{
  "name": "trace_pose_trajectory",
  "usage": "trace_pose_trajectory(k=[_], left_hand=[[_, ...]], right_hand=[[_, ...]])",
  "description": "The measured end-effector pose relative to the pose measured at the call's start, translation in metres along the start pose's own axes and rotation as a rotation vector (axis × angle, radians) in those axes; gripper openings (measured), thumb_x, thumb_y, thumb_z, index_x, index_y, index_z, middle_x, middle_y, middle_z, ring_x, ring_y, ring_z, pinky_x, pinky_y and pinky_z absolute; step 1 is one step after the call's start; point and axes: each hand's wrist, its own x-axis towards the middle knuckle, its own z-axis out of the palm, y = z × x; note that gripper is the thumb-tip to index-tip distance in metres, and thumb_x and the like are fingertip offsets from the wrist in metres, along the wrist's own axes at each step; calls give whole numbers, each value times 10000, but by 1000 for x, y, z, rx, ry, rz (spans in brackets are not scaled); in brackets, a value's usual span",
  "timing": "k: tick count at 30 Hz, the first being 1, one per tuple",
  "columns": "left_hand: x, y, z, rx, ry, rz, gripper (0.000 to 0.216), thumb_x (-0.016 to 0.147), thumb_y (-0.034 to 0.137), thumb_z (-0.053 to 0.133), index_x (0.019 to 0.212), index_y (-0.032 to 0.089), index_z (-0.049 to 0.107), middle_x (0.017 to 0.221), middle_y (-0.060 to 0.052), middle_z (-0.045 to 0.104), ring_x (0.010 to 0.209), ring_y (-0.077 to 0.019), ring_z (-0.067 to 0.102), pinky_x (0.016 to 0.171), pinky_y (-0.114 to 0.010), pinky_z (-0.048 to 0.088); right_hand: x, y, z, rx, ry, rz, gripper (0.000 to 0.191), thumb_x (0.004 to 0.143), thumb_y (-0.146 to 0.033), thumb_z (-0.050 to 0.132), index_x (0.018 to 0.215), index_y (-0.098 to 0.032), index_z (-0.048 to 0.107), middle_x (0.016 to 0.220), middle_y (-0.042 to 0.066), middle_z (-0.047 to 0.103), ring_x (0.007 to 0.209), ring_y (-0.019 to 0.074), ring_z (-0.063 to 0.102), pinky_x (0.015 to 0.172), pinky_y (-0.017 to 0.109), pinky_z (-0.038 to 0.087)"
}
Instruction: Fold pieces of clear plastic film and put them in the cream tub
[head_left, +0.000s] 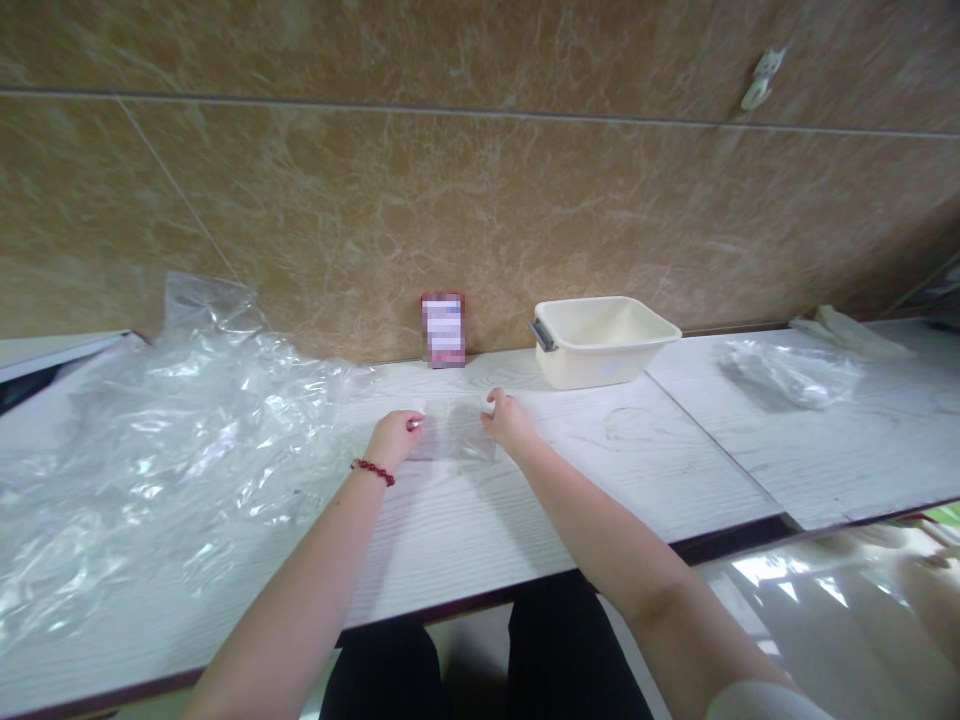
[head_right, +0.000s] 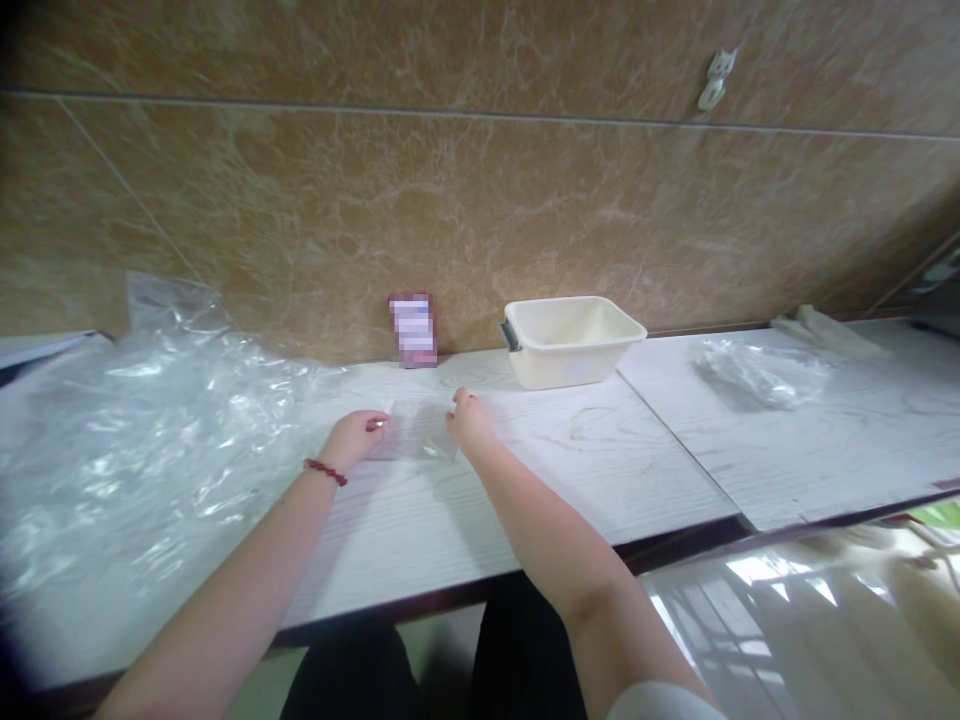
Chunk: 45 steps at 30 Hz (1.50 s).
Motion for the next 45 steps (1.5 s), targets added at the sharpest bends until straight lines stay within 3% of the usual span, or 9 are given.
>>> trace_pose_trajectory(k=[4,7,19,21,25,28,30,36,45], left_hand=[[0,0,0,9,12,24,297,689,206,468,941,153,616,890,-53,646,784,-141,587,715,-202,425],[0,-1,0,28,21,43,296,690,206,465,936,149,620,895,-59,645,783,-149,586,722,-214,426],[3,-13,-3,13,-38,-71,317,672,213,504,974,164,589,950,-58,626,839,-164,573,769,-228,416],[0,-12,-7,77,38,-64,313,678,187,481,969,138,587,973,-82,610,877,-182,559,801,-244,405],[-8,12,-5,124,196,192,332,744,160,372,1024,126,546,1048,-90,566,990,-178,498,895,-264,347],[-12,39,12,82,-4,458,378,790,195,324,1141,148,456,1166,-65,501,1051,-146,456,922,-254,322],[-12,50,24,89,-30,465,412,806,180,283,1201,125,384,1247,-83,422,1125,-146,387,957,-278,277],[-14,40,38,200,-6,137,536,828,405,202,1246,93,324,1302,-138,328,1214,-244,239,983,-425,172],[-16,22,37,238,10,-57,515,823,401,166,1271,182,295,1362,-59,217,1244,-233,159,990,-477,88]], right_hand=[[-8,-16,2,-41,117,-210,276,788,-340,394,994,-179,481,1012,84,531,978,183,451,827,298,325],[-14,-30,14,-48,48,-345,388,806,-405,338,1080,-163,469,1171,91,454,1108,195,353,912,321,258],[-20,-33,34,-216,-112,-349,647,780,-530,256,1286,-127,265,1349,107,213,1234,258,148,985,405,110],[-21,-34,34,-219,-115,-351,659,775,-541,248,1287,-125,264,1350,108,210,1234,264,145,985,411,109],[-21,-34,34,-220,-112,-365,643,779,-507,262,1292,-119,252,1352,113,203,1235,270,140,984,421,105],[-21,-33,32,-254,-167,-387,618,767,-417,338,1300,-121,235,1363,101,167,1243,272,103,988,426,85],[-20,-34,31,-277,-207,-406,642,743,-381,383,1308,-129,214,1370,90,145,1246,274,83,990,429,72],[-22,-35,30,-257,-175,-352,578,770,-327,305,1305,-121,226,1366,85,164,1246,252,112,993,406,91],[-22,-33,33,-200,-107,-344,551,793,-417,249,1290,-180,264,1356,64,208,1238,242,146,983,418,88]])
